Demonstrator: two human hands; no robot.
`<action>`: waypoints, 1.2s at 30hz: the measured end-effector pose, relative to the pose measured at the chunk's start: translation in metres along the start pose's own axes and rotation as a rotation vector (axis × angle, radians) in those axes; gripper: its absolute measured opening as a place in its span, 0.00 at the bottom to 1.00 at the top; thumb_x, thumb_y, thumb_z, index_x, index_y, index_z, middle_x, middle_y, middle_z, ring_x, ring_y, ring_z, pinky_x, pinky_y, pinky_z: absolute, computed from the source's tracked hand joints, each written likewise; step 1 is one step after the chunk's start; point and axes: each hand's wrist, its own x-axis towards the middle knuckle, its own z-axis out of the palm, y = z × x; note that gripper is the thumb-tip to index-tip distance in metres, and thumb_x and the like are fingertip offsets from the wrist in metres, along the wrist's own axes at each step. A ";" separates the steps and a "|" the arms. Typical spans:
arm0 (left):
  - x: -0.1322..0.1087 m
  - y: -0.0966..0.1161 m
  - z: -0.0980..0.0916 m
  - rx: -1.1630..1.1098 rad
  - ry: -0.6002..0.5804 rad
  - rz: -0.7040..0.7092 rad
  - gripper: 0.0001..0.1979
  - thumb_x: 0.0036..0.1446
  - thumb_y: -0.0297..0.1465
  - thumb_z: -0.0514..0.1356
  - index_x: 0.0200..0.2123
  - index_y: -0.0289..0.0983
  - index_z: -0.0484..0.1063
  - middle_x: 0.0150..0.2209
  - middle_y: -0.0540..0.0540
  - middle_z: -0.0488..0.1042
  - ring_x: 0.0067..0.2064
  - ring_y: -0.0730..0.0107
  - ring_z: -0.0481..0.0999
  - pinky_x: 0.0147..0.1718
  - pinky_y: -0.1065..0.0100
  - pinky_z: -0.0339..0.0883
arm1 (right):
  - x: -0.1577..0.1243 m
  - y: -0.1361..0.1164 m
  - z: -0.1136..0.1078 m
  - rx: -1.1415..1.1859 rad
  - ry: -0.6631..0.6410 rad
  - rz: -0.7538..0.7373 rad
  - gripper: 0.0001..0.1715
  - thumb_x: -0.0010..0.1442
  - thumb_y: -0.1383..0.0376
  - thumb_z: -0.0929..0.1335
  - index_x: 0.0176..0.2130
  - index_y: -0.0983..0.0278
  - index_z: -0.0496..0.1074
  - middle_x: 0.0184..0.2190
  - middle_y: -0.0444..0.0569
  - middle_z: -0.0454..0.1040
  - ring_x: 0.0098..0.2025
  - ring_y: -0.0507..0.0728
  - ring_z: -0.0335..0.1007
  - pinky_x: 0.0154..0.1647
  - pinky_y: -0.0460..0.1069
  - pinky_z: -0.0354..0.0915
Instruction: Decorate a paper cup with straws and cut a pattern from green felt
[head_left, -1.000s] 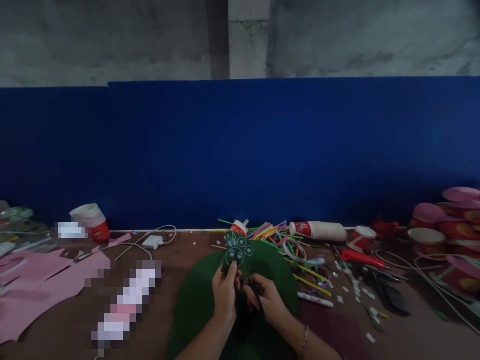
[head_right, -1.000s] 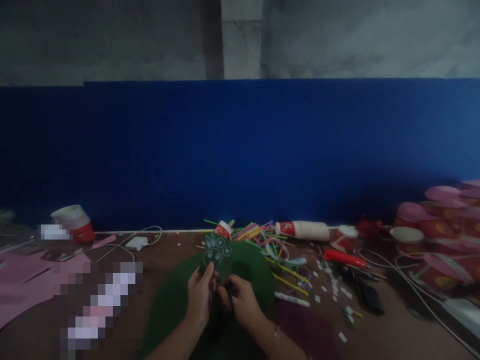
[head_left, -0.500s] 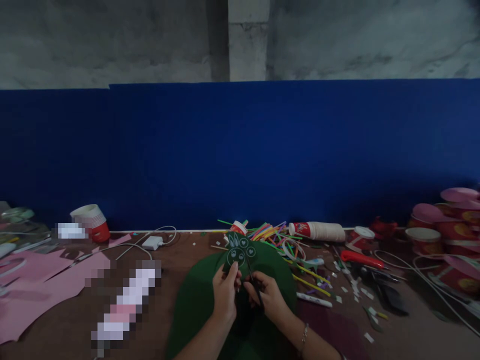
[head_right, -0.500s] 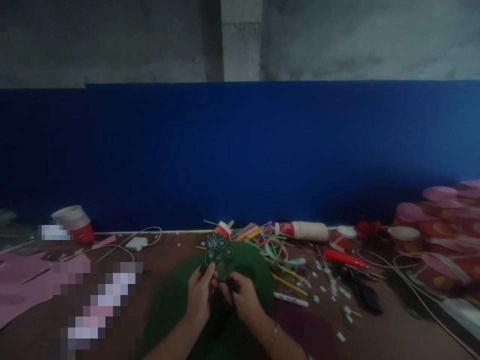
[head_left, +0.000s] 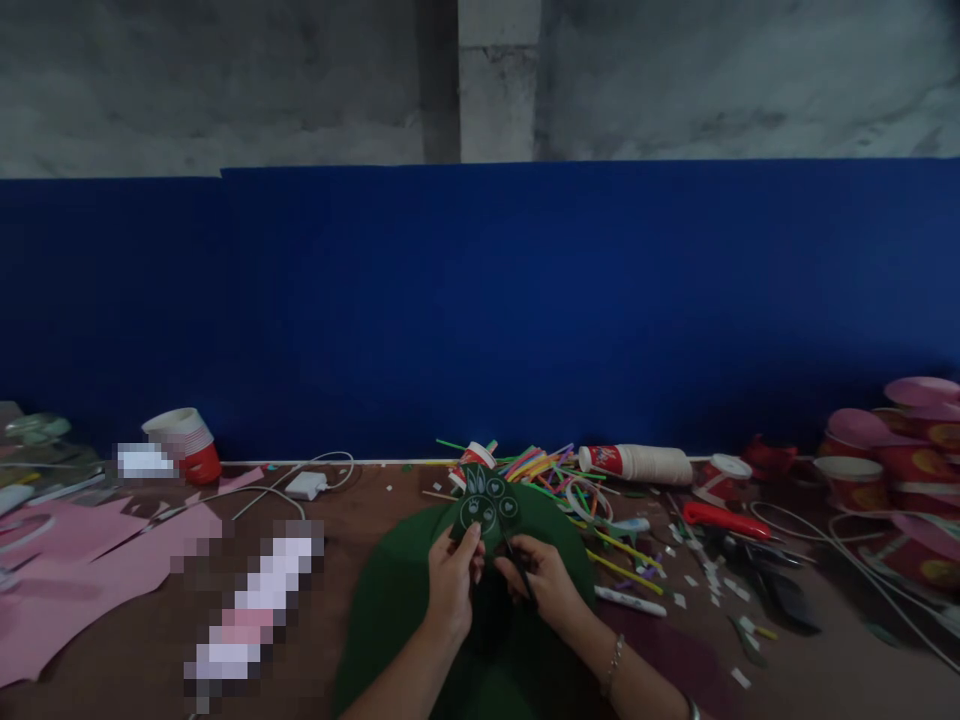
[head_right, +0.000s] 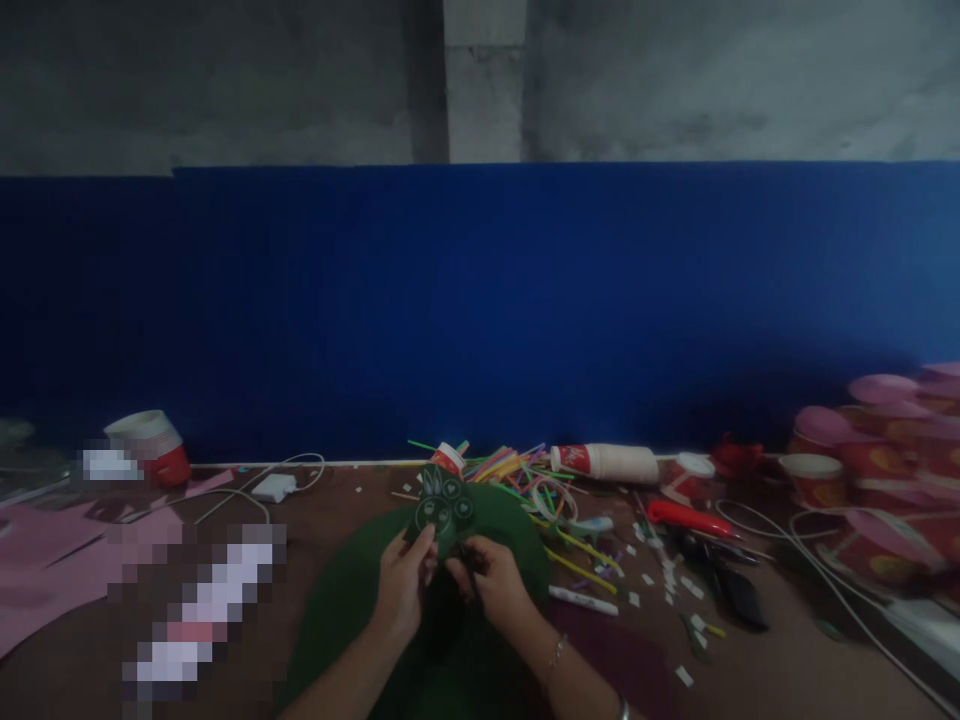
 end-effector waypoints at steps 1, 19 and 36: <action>0.000 0.000 0.000 -0.002 0.000 -0.003 0.16 0.39 0.37 0.68 0.21 0.34 0.65 0.16 0.55 0.66 0.16 0.84 0.60 0.13 0.81 0.51 | 0.000 0.000 0.000 -0.005 -0.002 0.000 0.19 0.45 0.54 0.72 0.27 0.65 0.66 0.14 0.38 0.62 0.16 0.47 0.57 0.15 0.42 0.55; 0.007 0.005 -0.001 0.034 -0.050 0.006 0.18 0.37 0.37 0.69 0.18 0.34 0.63 0.15 0.56 0.64 0.14 0.85 0.58 0.11 0.80 0.47 | 0.008 -0.002 -0.024 -0.017 -0.071 0.103 0.23 0.43 0.51 0.73 0.30 0.67 0.68 0.16 0.37 0.64 0.15 0.46 0.56 0.15 0.42 0.55; 0.005 0.003 -0.003 0.072 -0.112 -0.089 0.17 0.37 0.38 0.68 0.20 0.35 0.64 0.14 0.57 0.62 0.15 0.83 0.58 0.12 0.79 0.46 | 0.007 -0.014 -0.023 0.041 -0.053 0.150 0.26 0.39 0.49 0.74 0.30 0.66 0.66 0.15 0.38 0.68 0.16 0.47 0.60 0.18 0.43 0.58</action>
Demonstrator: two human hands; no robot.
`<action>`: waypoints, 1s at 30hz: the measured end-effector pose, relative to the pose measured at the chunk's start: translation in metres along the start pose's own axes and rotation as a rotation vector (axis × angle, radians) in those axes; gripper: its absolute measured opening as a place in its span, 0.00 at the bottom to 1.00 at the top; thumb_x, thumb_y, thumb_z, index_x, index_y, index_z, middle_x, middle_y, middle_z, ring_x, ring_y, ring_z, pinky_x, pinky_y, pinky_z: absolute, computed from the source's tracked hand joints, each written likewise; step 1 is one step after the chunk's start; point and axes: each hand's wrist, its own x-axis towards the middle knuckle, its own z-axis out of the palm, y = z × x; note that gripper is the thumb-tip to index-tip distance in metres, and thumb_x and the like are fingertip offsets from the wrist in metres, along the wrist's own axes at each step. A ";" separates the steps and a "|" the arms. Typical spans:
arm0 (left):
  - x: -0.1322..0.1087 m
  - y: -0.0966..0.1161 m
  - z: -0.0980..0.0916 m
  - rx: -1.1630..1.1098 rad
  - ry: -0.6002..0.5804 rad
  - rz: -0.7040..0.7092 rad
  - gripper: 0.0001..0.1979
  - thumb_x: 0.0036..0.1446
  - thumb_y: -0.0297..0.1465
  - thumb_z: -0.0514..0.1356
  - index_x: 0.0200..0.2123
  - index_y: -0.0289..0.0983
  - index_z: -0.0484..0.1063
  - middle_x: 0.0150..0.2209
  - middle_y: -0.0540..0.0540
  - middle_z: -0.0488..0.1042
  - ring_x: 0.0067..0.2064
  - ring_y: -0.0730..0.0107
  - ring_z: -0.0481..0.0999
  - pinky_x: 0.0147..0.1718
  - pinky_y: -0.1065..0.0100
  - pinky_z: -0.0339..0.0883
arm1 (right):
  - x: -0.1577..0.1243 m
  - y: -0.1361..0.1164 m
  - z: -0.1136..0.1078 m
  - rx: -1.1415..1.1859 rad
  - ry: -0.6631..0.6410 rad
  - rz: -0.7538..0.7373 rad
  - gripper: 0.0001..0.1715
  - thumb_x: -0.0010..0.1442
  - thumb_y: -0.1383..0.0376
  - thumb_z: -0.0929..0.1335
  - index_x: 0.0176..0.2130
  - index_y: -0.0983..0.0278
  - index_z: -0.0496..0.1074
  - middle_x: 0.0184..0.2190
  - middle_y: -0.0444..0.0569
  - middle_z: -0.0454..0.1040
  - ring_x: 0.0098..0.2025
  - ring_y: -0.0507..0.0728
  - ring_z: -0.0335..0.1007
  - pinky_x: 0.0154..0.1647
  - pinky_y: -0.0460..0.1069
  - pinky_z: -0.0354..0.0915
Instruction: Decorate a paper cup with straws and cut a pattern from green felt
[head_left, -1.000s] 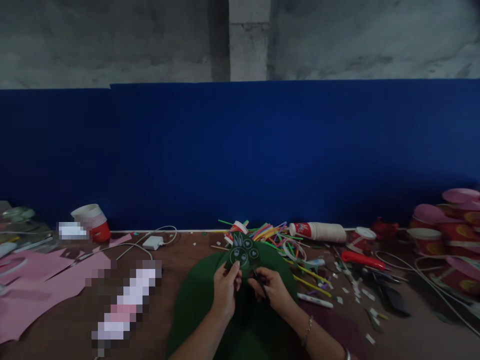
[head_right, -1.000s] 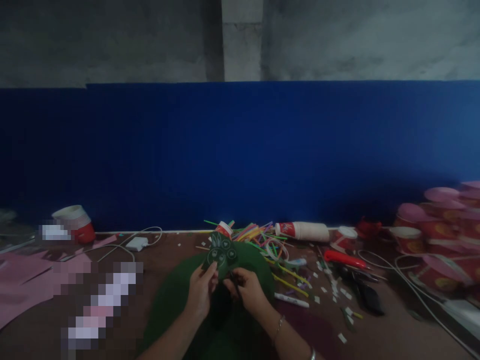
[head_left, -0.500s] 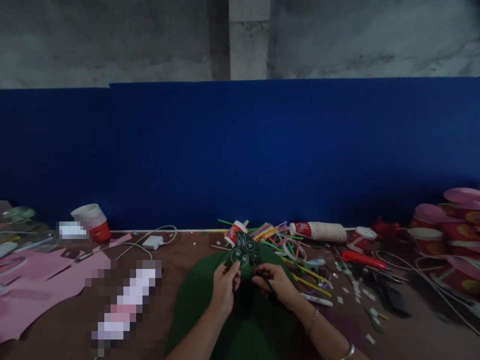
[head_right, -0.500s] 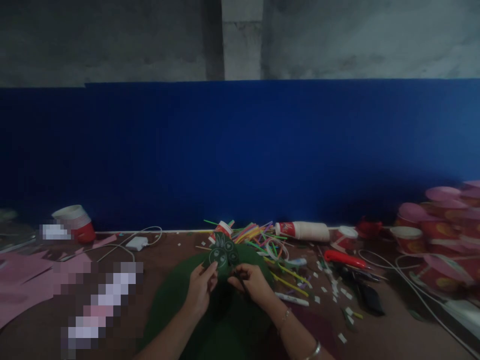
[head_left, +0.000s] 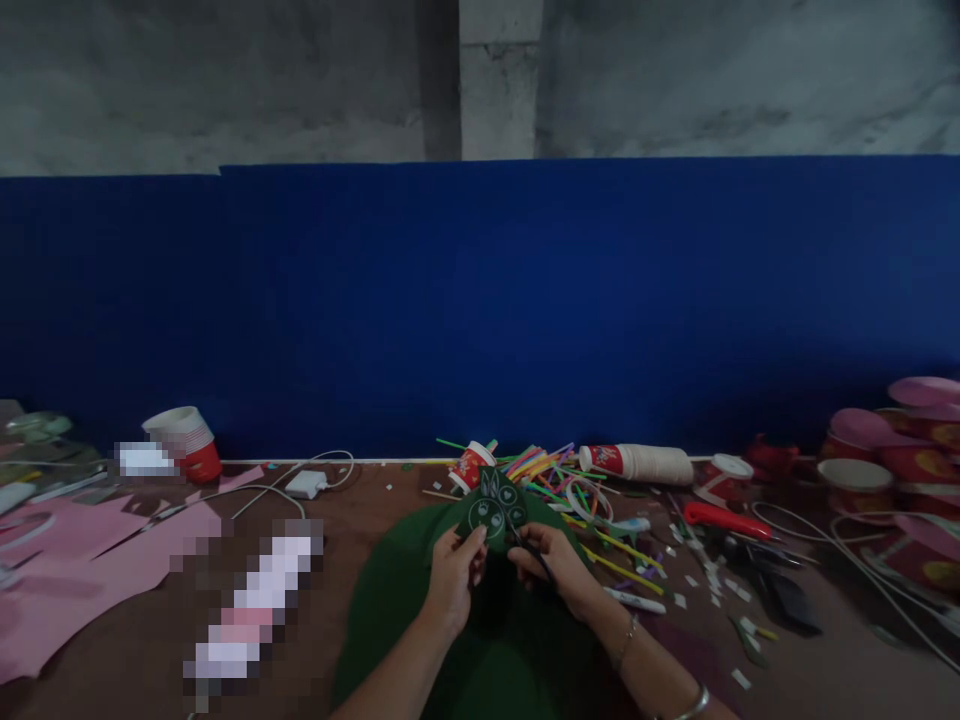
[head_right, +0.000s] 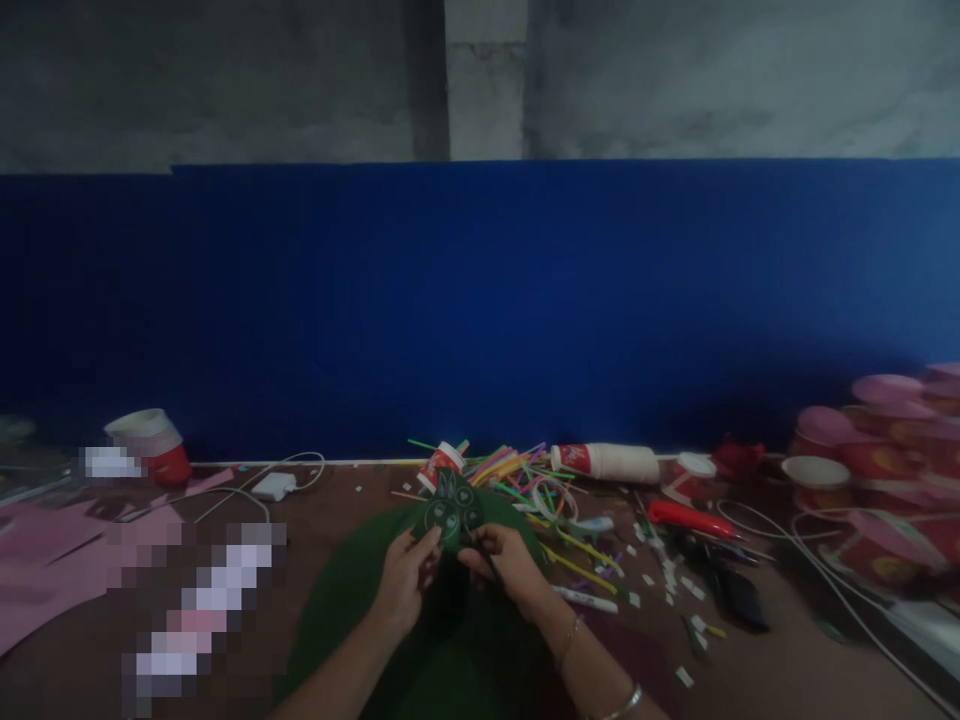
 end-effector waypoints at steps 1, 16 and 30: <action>0.000 0.000 0.000 0.000 -0.005 -0.005 0.17 0.37 0.38 0.68 0.19 0.35 0.63 0.14 0.57 0.62 0.15 0.83 0.58 0.12 0.79 0.46 | 0.000 0.000 -0.001 -0.007 0.003 0.000 0.27 0.39 0.49 0.74 0.30 0.66 0.67 0.15 0.39 0.68 0.16 0.47 0.60 0.18 0.43 0.58; 0.003 0.005 -0.003 -0.011 0.035 -0.007 0.20 0.34 0.38 0.69 0.17 0.35 0.61 0.14 0.56 0.63 0.14 0.84 0.58 0.12 0.79 0.45 | 0.005 0.006 -0.008 -0.049 0.019 -0.011 0.27 0.36 0.49 0.75 0.27 0.69 0.72 0.14 0.42 0.69 0.11 0.45 0.54 0.13 0.42 0.48; 0.006 0.004 -0.005 0.014 0.074 0.113 0.21 0.37 0.42 0.68 0.20 0.36 0.60 0.14 0.60 0.55 0.15 0.86 0.52 0.13 0.81 0.43 | 0.004 0.011 -0.007 -0.035 -0.031 -0.015 0.28 0.41 0.50 0.72 0.35 0.70 0.74 0.14 0.40 0.68 0.13 0.46 0.57 0.12 0.42 0.53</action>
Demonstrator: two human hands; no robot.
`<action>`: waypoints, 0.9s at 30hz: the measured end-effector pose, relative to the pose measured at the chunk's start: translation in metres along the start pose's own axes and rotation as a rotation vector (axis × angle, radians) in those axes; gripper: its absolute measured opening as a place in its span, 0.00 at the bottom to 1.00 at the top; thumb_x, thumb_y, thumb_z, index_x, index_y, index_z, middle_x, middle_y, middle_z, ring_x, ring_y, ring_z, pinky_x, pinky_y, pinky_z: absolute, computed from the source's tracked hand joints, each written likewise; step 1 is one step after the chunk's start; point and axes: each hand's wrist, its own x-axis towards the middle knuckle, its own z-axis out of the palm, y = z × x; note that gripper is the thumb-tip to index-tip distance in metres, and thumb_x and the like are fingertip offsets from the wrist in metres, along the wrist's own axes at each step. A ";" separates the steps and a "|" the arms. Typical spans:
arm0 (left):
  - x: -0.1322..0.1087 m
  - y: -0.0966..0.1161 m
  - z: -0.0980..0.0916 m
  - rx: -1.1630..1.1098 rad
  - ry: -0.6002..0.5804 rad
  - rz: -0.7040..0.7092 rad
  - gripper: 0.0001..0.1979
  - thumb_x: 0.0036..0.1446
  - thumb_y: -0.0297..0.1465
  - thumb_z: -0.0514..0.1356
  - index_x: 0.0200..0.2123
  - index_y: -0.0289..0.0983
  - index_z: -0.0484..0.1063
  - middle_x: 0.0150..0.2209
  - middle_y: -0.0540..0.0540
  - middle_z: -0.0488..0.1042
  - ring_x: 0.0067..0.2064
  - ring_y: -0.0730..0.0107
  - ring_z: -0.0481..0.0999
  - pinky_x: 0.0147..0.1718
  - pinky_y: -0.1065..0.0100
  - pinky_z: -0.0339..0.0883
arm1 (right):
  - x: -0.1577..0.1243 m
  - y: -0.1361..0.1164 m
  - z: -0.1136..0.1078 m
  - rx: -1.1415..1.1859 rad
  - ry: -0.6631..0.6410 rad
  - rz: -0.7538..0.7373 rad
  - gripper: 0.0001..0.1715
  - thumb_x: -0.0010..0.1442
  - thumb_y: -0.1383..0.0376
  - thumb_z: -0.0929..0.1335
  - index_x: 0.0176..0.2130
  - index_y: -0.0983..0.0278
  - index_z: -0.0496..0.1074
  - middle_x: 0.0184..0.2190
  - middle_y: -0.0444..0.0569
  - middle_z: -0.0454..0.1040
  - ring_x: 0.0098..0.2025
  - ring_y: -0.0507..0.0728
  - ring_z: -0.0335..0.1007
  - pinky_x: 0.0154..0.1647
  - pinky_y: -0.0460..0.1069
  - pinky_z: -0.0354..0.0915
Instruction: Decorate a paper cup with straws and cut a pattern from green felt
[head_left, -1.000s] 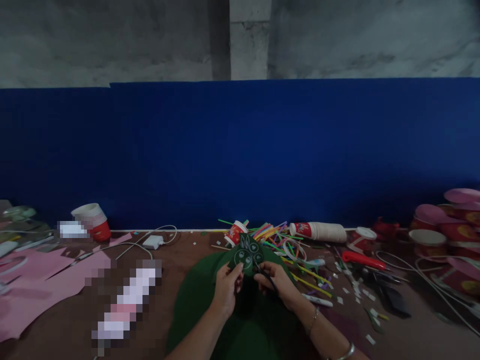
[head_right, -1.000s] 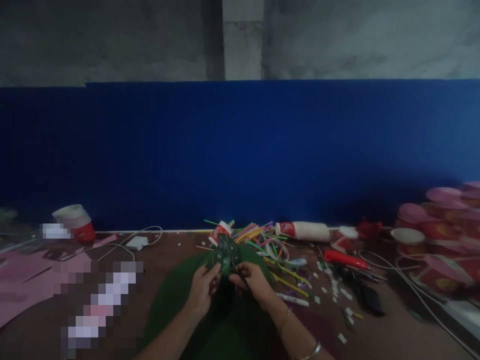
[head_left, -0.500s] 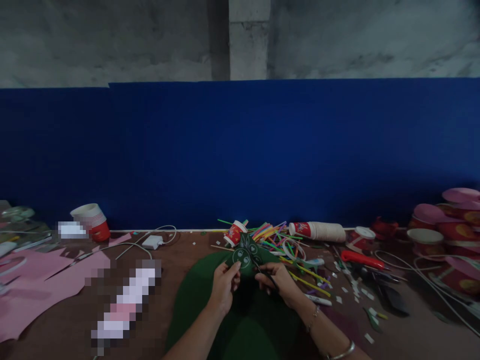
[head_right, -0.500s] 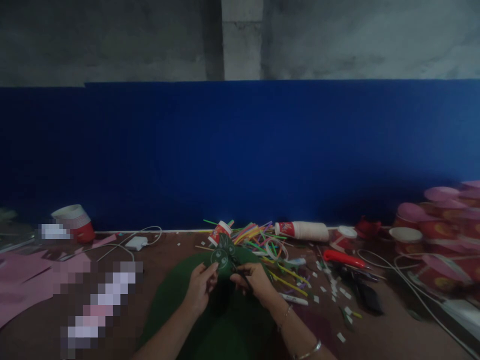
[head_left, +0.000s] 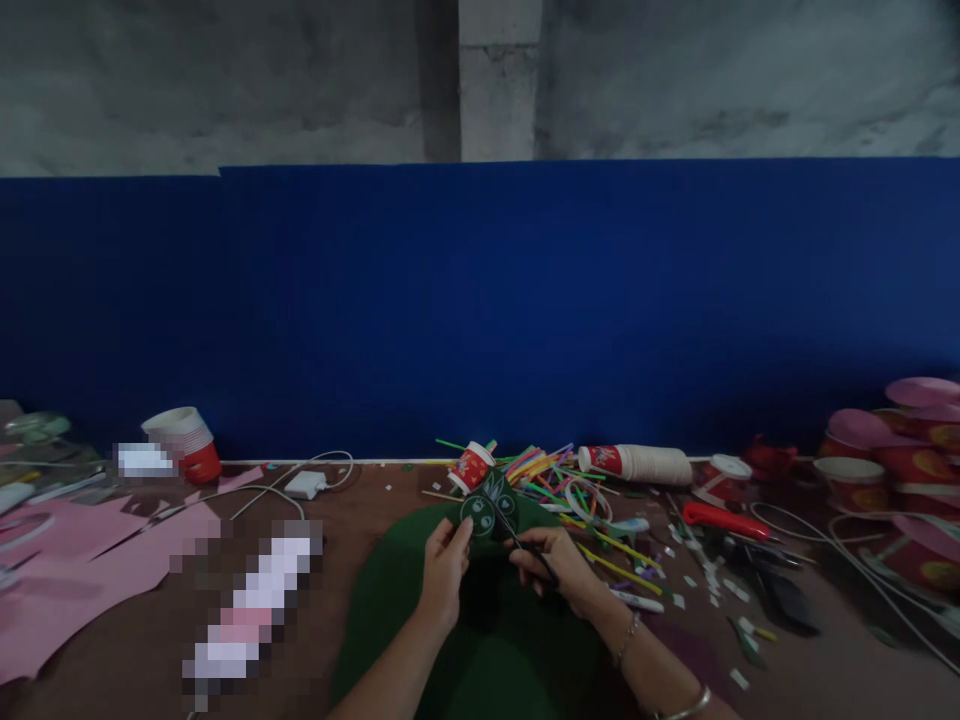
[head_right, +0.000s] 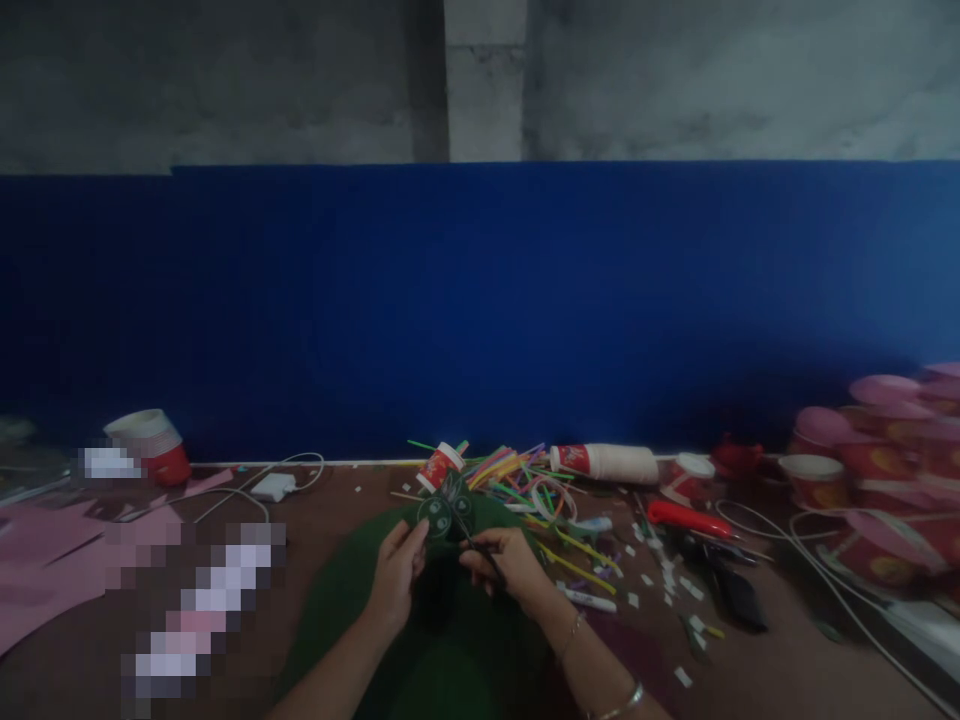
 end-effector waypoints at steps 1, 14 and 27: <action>-0.001 0.001 0.000 0.022 -0.019 0.010 0.21 0.37 0.43 0.68 0.20 0.35 0.61 0.14 0.60 0.55 0.15 0.86 0.52 0.13 0.81 0.43 | 0.000 0.000 0.000 -0.002 -0.005 0.007 0.29 0.41 0.50 0.72 0.35 0.70 0.74 0.14 0.40 0.68 0.13 0.46 0.58 0.13 0.42 0.54; 0.003 0.000 -0.004 0.050 0.043 -0.008 0.21 0.34 0.42 0.69 0.19 0.36 0.60 0.15 0.59 0.55 0.15 0.85 0.52 0.13 0.80 0.40 | -0.001 -0.001 -0.002 -0.099 -0.063 0.004 0.25 0.45 0.51 0.71 0.35 0.69 0.74 0.12 0.38 0.64 0.12 0.45 0.55 0.11 0.40 0.52; 0.001 -0.008 -0.007 0.036 0.041 0.090 0.15 0.40 0.38 0.67 0.24 0.34 0.69 0.21 0.53 0.67 0.23 0.76 0.66 0.21 0.75 0.60 | -0.003 -0.014 0.011 0.142 0.066 -0.038 0.25 0.44 0.54 0.73 0.37 0.66 0.67 0.21 0.41 0.70 0.20 0.48 0.64 0.16 0.41 0.52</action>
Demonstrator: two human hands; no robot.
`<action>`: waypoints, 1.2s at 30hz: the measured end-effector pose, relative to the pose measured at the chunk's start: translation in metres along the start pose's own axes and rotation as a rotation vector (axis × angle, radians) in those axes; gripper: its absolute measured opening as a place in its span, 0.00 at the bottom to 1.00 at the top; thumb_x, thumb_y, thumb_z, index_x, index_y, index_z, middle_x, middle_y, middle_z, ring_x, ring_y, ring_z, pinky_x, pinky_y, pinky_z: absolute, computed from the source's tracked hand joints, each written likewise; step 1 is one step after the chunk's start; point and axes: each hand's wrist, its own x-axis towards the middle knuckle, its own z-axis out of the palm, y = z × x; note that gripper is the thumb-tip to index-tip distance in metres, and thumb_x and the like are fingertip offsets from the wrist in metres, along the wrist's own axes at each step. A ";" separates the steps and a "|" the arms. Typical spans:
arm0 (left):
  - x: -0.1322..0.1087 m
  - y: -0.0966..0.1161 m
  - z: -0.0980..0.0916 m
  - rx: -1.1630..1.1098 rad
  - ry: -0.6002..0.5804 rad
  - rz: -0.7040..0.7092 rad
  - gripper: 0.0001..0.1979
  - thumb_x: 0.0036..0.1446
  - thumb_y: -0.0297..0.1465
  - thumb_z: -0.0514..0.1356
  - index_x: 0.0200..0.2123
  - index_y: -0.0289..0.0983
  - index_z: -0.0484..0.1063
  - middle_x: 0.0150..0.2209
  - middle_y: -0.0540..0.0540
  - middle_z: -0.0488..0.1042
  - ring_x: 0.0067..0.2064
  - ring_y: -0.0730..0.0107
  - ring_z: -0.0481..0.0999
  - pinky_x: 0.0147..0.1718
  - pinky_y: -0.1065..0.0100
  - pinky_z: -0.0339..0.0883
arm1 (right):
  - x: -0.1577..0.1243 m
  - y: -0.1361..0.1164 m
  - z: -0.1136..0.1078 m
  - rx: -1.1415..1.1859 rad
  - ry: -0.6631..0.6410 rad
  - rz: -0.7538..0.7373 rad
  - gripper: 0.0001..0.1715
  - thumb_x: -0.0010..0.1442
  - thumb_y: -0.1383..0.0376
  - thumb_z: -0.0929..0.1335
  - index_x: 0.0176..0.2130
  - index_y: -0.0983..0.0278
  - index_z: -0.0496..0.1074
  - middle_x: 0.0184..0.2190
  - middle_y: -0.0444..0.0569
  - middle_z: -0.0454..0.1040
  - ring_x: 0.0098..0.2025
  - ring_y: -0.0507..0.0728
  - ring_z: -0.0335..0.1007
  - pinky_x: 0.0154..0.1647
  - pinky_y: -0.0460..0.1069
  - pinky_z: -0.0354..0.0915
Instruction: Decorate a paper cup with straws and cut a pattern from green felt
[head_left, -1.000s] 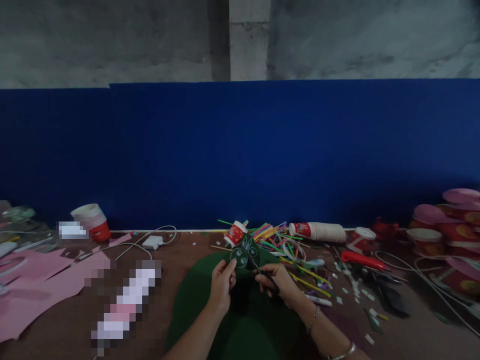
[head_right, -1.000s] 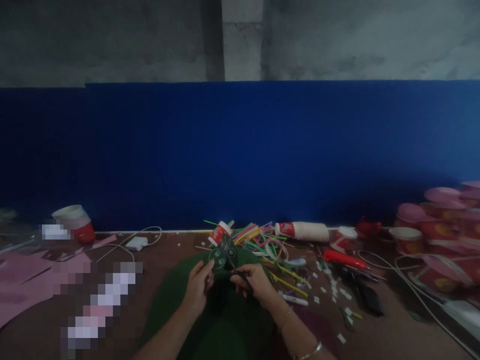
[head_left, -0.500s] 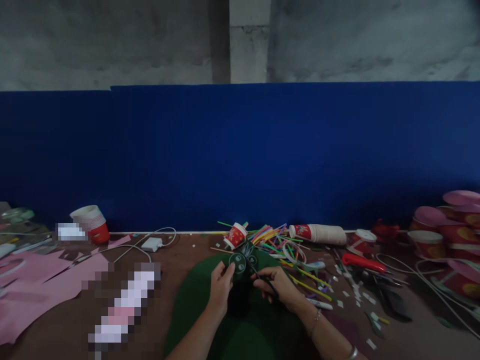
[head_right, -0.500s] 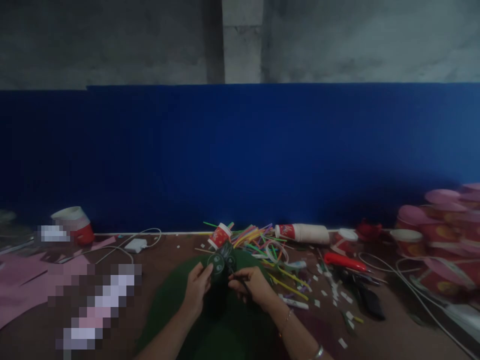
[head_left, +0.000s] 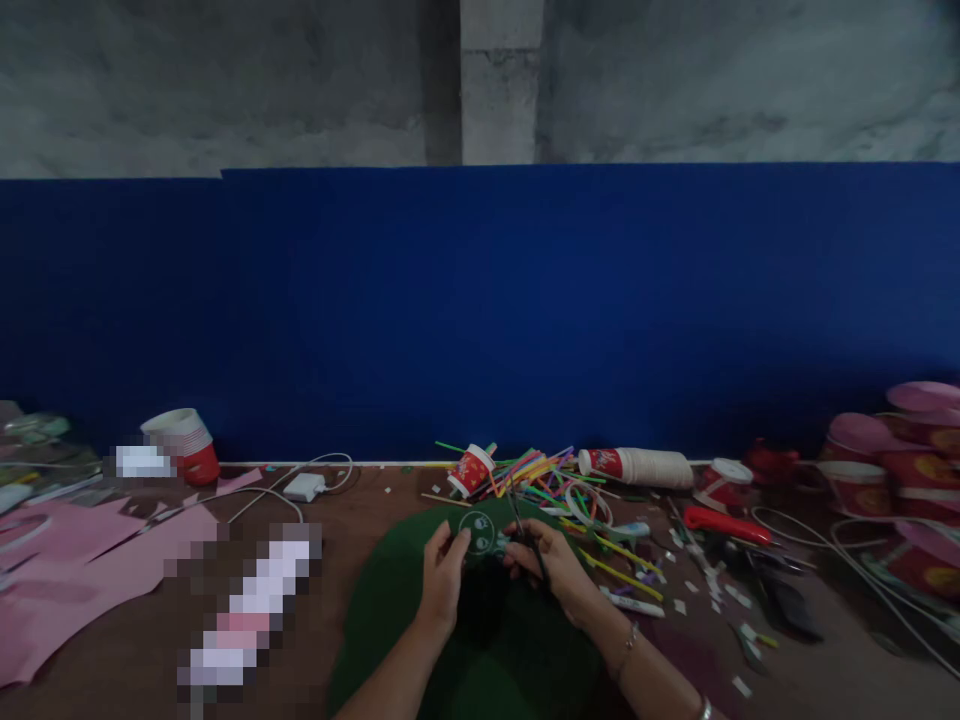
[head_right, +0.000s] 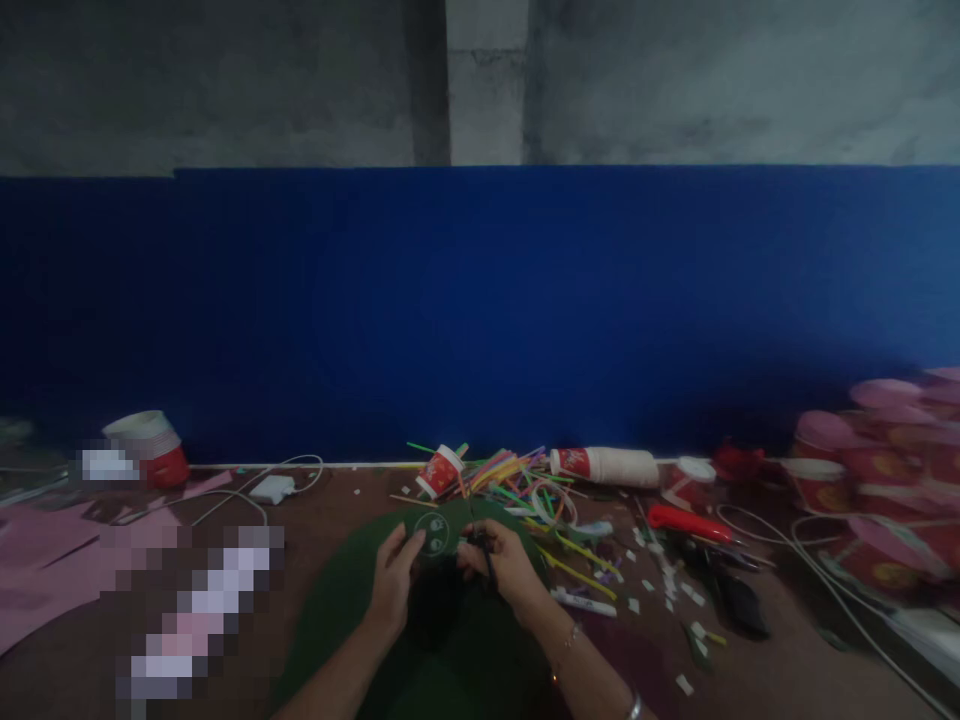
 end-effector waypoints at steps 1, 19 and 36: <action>-0.003 0.003 0.002 0.016 -0.081 0.012 0.13 0.41 0.38 0.67 0.24 0.34 0.70 0.23 0.51 0.70 0.25 0.73 0.68 0.25 0.74 0.63 | 0.000 0.000 0.003 0.047 0.024 -0.025 0.25 0.42 0.55 0.74 0.37 0.65 0.67 0.21 0.41 0.70 0.21 0.49 0.65 0.17 0.41 0.53; -0.010 0.005 0.010 -0.055 -0.101 -0.054 0.12 0.43 0.35 0.65 0.29 0.34 0.72 0.26 0.49 0.75 0.29 0.69 0.73 0.30 0.71 0.65 | -0.009 0.019 0.022 -0.013 -0.128 -0.132 0.21 0.51 0.51 0.69 0.33 0.65 0.65 0.22 0.40 0.65 0.22 0.48 0.62 0.17 0.41 0.57; -0.013 0.010 0.011 -0.069 -0.121 -0.077 0.10 0.42 0.33 0.65 0.29 0.34 0.73 0.25 0.50 0.75 0.26 0.71 0.72 0.29 0.71 0.65 | -0.011 0.016 0.021 -0.082 -0.093 -0.049 0.22 0.49 0.49 0.70 0.30 0.66 0.64 0.17 0.38 0.64 0.16 0.46 0.61 0.13 0.40 0.54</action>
